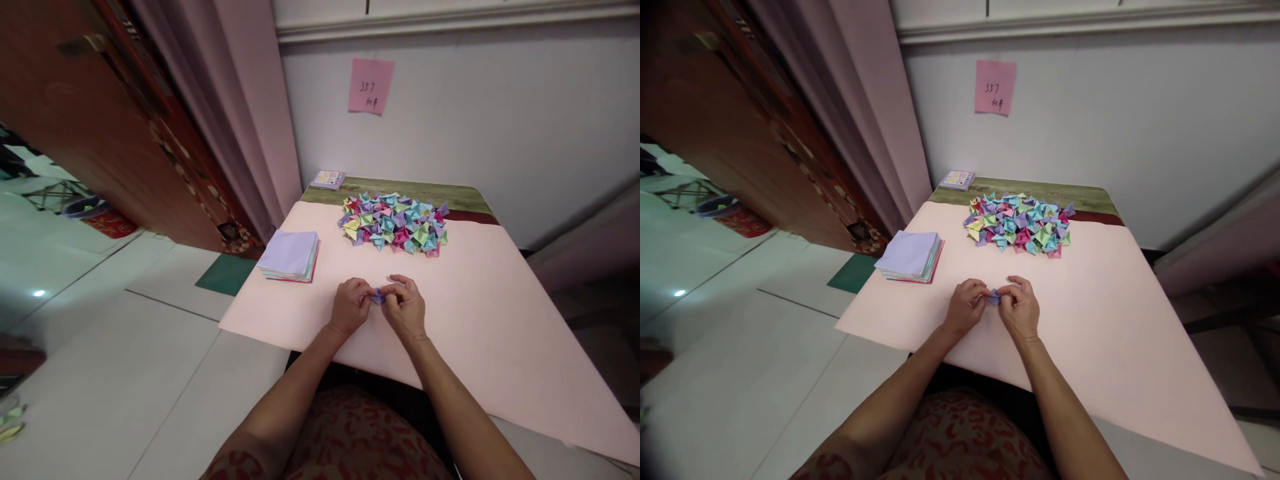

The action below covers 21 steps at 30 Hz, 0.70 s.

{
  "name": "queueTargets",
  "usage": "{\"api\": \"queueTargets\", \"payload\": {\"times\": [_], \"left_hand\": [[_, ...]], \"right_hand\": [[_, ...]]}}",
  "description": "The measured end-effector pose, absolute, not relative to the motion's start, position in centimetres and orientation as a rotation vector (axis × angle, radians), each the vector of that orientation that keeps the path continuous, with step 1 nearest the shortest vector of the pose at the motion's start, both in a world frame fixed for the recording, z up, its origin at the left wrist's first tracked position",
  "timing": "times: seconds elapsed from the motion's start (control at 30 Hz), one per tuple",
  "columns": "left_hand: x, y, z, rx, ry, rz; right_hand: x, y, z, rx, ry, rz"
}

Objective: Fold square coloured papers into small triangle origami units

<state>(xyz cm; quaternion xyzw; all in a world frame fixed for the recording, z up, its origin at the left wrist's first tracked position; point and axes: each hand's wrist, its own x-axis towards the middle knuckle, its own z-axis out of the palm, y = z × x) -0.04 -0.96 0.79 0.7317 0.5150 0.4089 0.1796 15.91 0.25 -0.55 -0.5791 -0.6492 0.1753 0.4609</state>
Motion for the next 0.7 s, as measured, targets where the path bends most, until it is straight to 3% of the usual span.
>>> {"api": "queueTargets", "payload": {"times": [0.7], "left_hand": [[0.91,-0.49,1.74,2.163,1.698,0.844]], "right_hand": [[15.51,0.32,-0.71,-1.485,-1.681,0.323]]}}
